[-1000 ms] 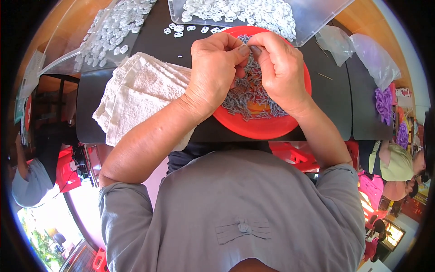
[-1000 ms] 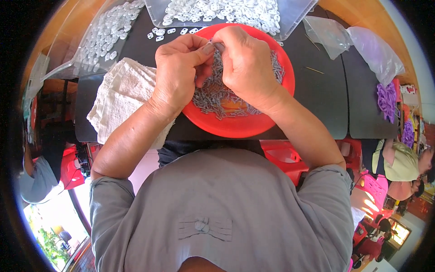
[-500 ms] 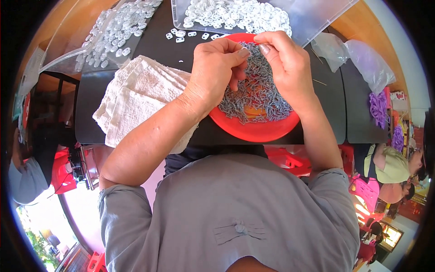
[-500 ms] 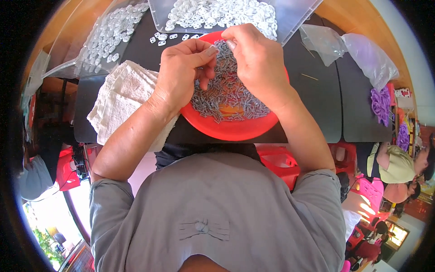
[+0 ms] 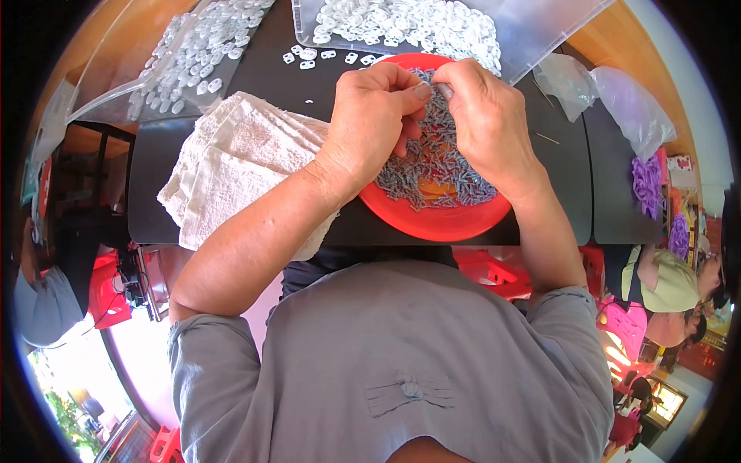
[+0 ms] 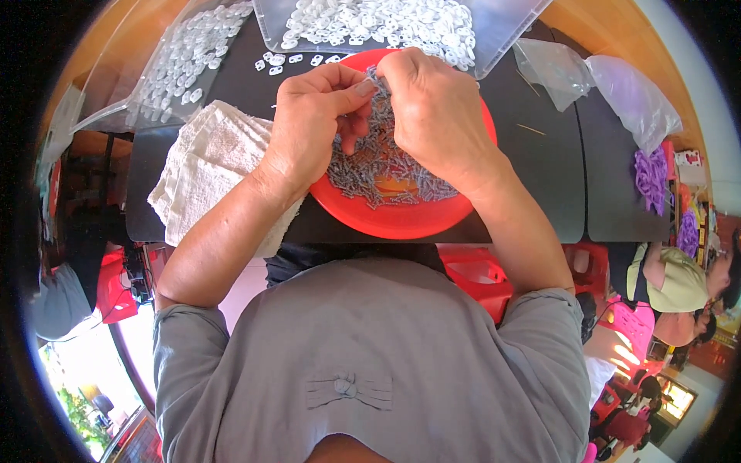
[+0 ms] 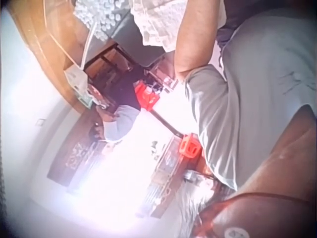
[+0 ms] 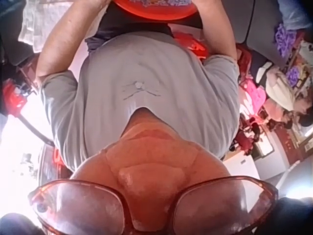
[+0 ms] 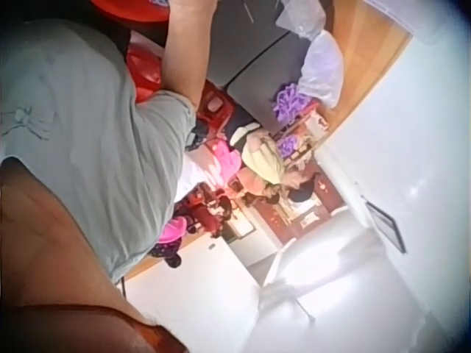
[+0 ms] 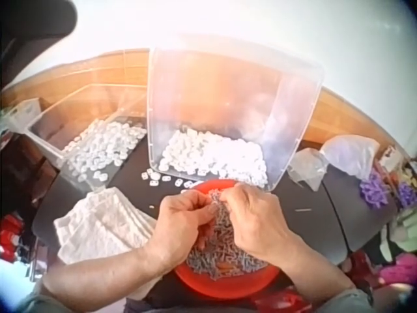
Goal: Assembling small white plastic components with wire loops at a workbench.
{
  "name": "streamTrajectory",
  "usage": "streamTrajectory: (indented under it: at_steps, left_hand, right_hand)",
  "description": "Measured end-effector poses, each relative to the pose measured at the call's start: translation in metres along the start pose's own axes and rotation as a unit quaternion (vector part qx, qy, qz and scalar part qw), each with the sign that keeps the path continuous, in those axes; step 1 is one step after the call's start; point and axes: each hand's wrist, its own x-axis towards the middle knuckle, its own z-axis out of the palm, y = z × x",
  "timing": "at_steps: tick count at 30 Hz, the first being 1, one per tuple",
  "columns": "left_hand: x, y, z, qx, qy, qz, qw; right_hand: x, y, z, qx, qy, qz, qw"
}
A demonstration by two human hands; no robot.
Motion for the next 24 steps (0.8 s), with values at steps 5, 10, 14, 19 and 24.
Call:
streamTrajectory:
  at_steps: [5,10,14,19,24]
  left_hand:
    - [0.001,-0.002,0.000,0.023,0.001,0.001,1.000]
    - [0.002,-0.005,-0.001,0.035,0.007,0.009,0.999]
    - [0.001,-0.006,-0.001,0.057,0.009,0.024,0.998]
    - [0.002,-0.006,-0.002,0.061,0.003,0.033,0.998]
    - [0.001,0.000,-0.004,0.016,0.004,-0.015,1.000]
  right_hand:
    - [-0.003,0.000,0.004,0.046,-0.009,0.010,0.999]
    - [-0.004,0.001,0.008,0.097,0.001,0.014,0.995]
    - [-0.006,0.001,0.011,0.132,0.000,0.030,0.991]
    - [-0.007,0.001,0.012,0.134,-0.004,0.037,0.990]
    - [0.008,0.005,-0.005,0.262,-0.063,0.157,0.950]
